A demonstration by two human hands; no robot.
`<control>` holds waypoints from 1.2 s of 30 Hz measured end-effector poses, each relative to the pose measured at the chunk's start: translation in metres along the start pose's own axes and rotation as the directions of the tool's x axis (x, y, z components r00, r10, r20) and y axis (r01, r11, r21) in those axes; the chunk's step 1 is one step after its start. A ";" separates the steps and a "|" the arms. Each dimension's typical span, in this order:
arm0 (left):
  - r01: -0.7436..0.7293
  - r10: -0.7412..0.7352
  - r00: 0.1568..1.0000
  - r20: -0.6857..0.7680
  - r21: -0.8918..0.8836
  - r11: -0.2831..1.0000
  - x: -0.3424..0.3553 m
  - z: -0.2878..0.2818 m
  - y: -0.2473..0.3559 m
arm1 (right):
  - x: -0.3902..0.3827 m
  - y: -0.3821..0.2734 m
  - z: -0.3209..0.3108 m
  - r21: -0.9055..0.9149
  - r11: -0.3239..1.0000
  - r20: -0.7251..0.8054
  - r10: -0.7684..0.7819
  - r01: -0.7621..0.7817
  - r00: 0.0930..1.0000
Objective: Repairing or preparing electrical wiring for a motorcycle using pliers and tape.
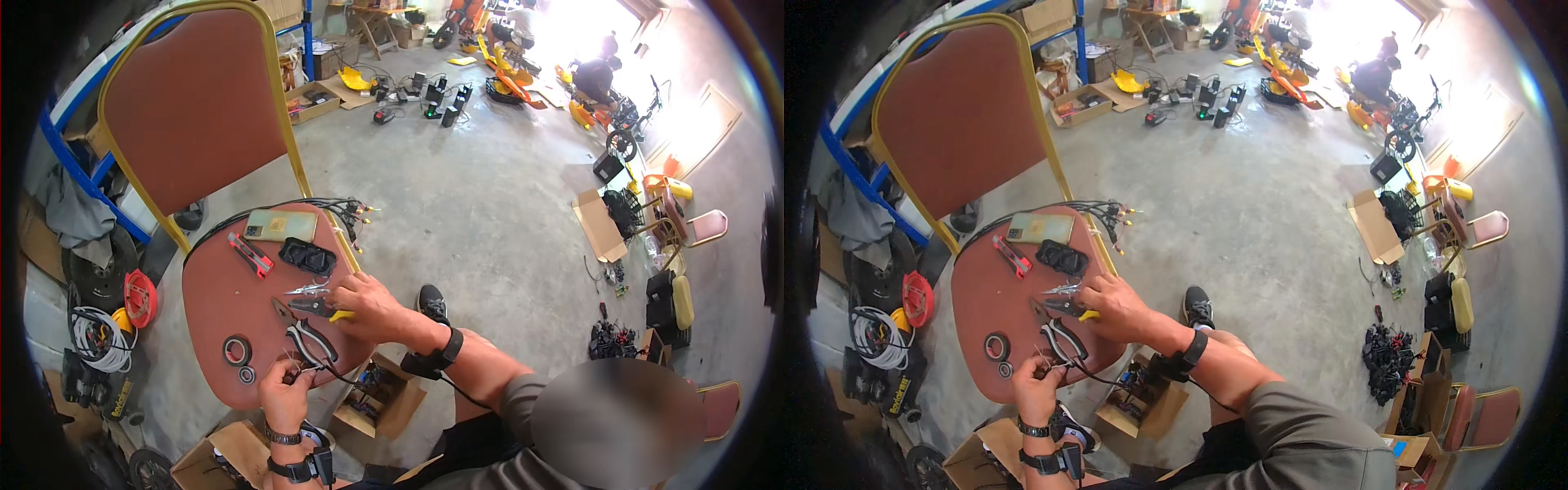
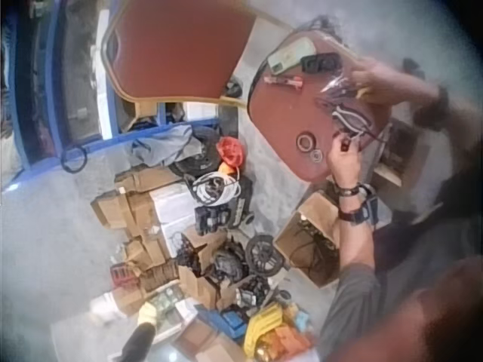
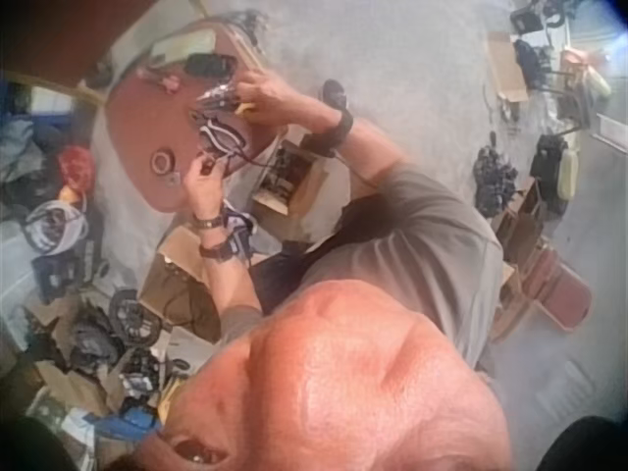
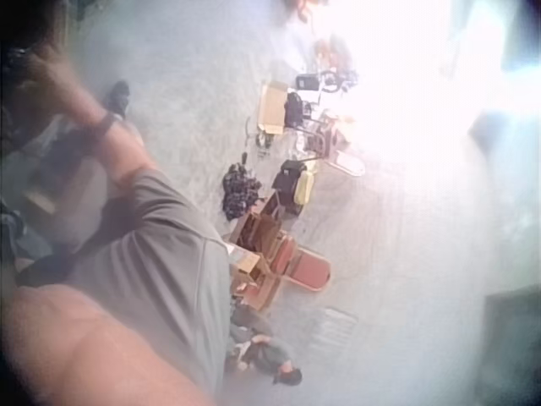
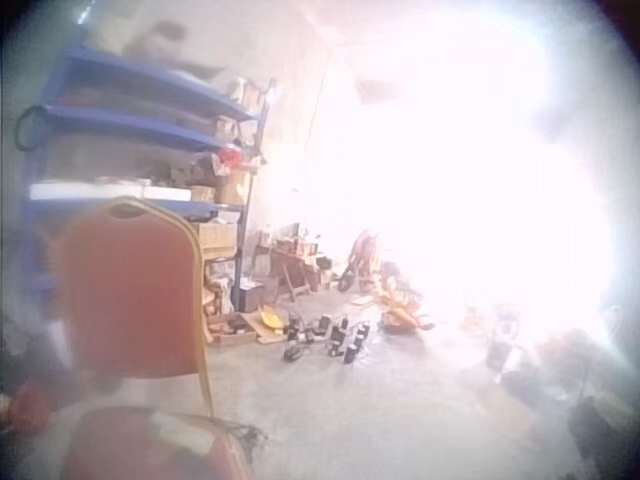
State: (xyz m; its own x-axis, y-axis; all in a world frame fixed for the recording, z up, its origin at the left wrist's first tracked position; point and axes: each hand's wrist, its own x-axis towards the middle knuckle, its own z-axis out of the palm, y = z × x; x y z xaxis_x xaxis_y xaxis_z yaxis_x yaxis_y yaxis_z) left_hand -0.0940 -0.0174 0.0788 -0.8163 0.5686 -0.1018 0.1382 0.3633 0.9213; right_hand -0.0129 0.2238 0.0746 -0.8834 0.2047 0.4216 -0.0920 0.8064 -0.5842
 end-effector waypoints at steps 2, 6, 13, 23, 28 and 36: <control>0.017 -0.017 1.000 -0.008 -0.008 1.000 -0.001 -0.002 -0.003 | 0.005 -0.002 0.008 0.008 1.000 -0.011 0.004 -0.004 1.000; -0.053 0.054 0.998 -0.037 0.029 0.998 -0.006 -0.012 -0.004 | 0.021 -0.007 0.027 0.030 0.994 -0.114 -0.099 0.103 0.989; -0.093 0.090 0.995 -0.034 -0.072 0.993 0.000 0.001 0.000 | 0.042 -0.028 0.000 0.167 0.986 -0.057 0.028 -0.018 0.998; -0.236 0.191 0.959 0.207 0.220 0.947 -0.014 -0.013 -0.005 | 0.055 -0.084 0.012 0.244 0.970 0.238 -0.058 -0.002 0.969; -0.224 0.164 0.954 0.251 0.236 0.946 -0.020 -0.012 -0.008 | 0.089 -0.106 0.017 0.117 0.977 0.504 -0.213 0.178 0.837; -0.334 0.263 0.930 0.257 0.298 0.894 -0.024 -0.002 -0.017 | 0.132 -0.113 0.089 -0.151 0.923 0.755 -0.125 0.355 0.644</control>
State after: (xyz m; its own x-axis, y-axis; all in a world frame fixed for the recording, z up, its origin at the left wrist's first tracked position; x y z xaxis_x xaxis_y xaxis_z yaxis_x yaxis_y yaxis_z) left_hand -0.0780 -0.0390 0.0668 -0.5792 0.8136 0.0510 0.5636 0.3544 0.7462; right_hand -0.1596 0.1105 0.1345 -0.9044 -0.3874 -0.1789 -0.3294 0.9003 -0.2846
